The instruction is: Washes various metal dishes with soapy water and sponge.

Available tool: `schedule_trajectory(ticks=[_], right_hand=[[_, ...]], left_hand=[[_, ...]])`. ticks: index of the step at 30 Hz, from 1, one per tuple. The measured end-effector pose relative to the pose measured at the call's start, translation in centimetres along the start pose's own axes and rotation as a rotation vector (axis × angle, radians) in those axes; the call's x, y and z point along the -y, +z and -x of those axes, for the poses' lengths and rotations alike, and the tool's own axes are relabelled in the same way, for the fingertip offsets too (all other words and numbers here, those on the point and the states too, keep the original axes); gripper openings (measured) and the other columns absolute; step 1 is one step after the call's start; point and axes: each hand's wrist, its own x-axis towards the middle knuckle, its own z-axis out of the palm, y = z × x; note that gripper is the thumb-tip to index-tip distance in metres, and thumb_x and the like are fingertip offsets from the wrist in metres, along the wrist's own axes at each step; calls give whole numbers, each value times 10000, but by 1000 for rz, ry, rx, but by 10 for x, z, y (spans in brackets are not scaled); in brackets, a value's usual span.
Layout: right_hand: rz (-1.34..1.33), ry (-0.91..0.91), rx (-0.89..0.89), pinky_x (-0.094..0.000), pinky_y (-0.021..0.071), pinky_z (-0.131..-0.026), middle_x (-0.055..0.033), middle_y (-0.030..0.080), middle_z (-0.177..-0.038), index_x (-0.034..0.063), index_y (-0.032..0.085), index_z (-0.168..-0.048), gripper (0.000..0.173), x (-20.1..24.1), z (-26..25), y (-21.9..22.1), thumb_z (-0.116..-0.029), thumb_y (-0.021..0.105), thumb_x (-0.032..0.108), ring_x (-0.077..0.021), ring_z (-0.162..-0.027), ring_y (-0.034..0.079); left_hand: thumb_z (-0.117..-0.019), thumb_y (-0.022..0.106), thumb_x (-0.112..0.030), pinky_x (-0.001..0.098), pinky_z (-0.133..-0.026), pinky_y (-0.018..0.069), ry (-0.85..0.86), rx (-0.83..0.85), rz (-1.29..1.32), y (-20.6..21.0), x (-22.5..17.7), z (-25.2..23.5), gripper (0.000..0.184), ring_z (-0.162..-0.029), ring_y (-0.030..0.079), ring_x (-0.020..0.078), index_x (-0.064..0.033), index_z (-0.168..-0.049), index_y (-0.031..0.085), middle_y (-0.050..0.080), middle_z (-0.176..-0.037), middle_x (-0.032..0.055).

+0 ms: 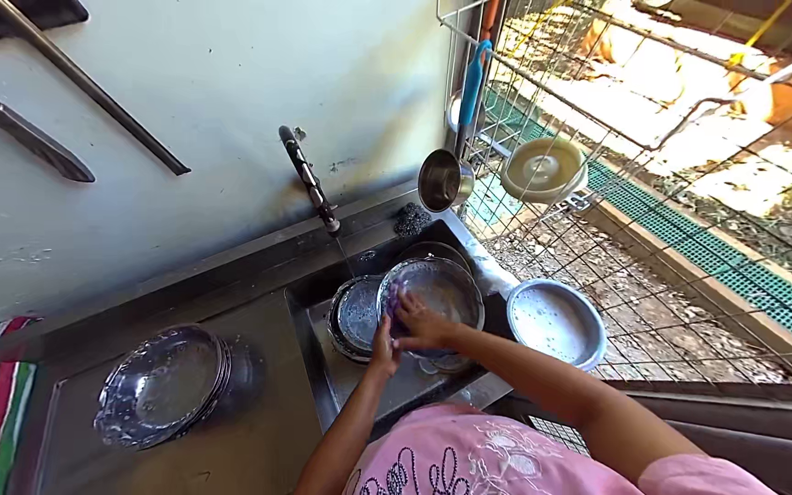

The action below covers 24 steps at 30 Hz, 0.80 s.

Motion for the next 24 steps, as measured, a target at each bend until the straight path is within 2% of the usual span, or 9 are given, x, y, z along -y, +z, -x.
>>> schedule_trajectory(ticks=[4,6,7,9,13,15,17,21,24], right_hand=[[-248,-134,236,-615,384,-1109,-354,550,-1377,-111,488,-1431,664,31,14,-7,-841,760,29,-499,-1295,527],[-448,-197,184,-539,501,-996,-302,669,-1166,-128,576,-1308,536,32,24,-20,-797,729,-75,-382,-1094,661],[-614,-205,122,-452,530,-939,-230,689,-1081,-123,608,-1232,491,29,27,-27,-759,727,-68,-270,-1003,665],[-927,-76,-6,-313,582,-869,-57,714,-1001,-46,624,-1161,434,26,30,-48,-744,743,-44,-88,-913,678],[-1168,163,-381,-319,582,-815,-48,686,-1003,-22,540,-1277,476,2,15,-86,-887,659,226,-100,-878,667],[-1089,252,-503,-324,553,-728,-64,656,-923,-16,557,-1279,533,-19,6,-101,-1043,428,444,-122,-785,632],[-911,306,-538,-315,527,-713,-78,615,-861,-26,600,-1166,553,-15,3,-116,-1120,266,412,-125,-745,598],[-307,112,-401,-534,501,-1021,-205,700,-1191,-41,748,-1077,314,47,9,-80,-968,642,233,-323,-1167,648],[32,-86,-519,-657,452,-971,-274,634,-1277,23,723,-1053,354,88,10,-23,-819,737,287,-476,-1235,575]], left_hand=[[-1083,98,-570,495,-972,506,-90,-87,-97,-22,-35,-10,720,-1216,579,298,-72,-1533,359,530,-1419,213],[-1076,62,-569,485,-1019,496,-22,13,-159,-40,-39,-19,700,-1297,548,280,-152,-1606,250,475,-1511,173],[-1086,59,-529,463,-1064,464,53,61,-186,-50,-39,-26,685,-1338,514,259,-131,-1625,203,434,-1550,169],[-1118,135,-397,385,-991,515,225,29,-260,-65,-40,-32,606,-1176,601,179,2,-1476,417,588,-1351,161],[-1099,385,-166,281,-800,565,321,0,-362,-79,-52,-26,317,-812,654,54,32,-1040,626,675,-871,24],[-1092,415,-168,285,-767,566,303,33,-419,-76,-58,-16,302,-763,646,56,11,-993,638,658,-813,5],[-1095,419,-164,270,-728,528,326,0,-506,-65,-61,-7,303,-725,588,47,26,-996,632,599,-796,3],[-1111,375,-148,411,-970,487,368,-122,-620,-36,-58,-3,381,-1041,620,239,140,-1210,603,646,-1134,251],[-1084,372,-68,375,-959,510,429,-126,-577,-13,-53,1,329,-1022,640,209,141,-1181,606,664,-1096,230]])
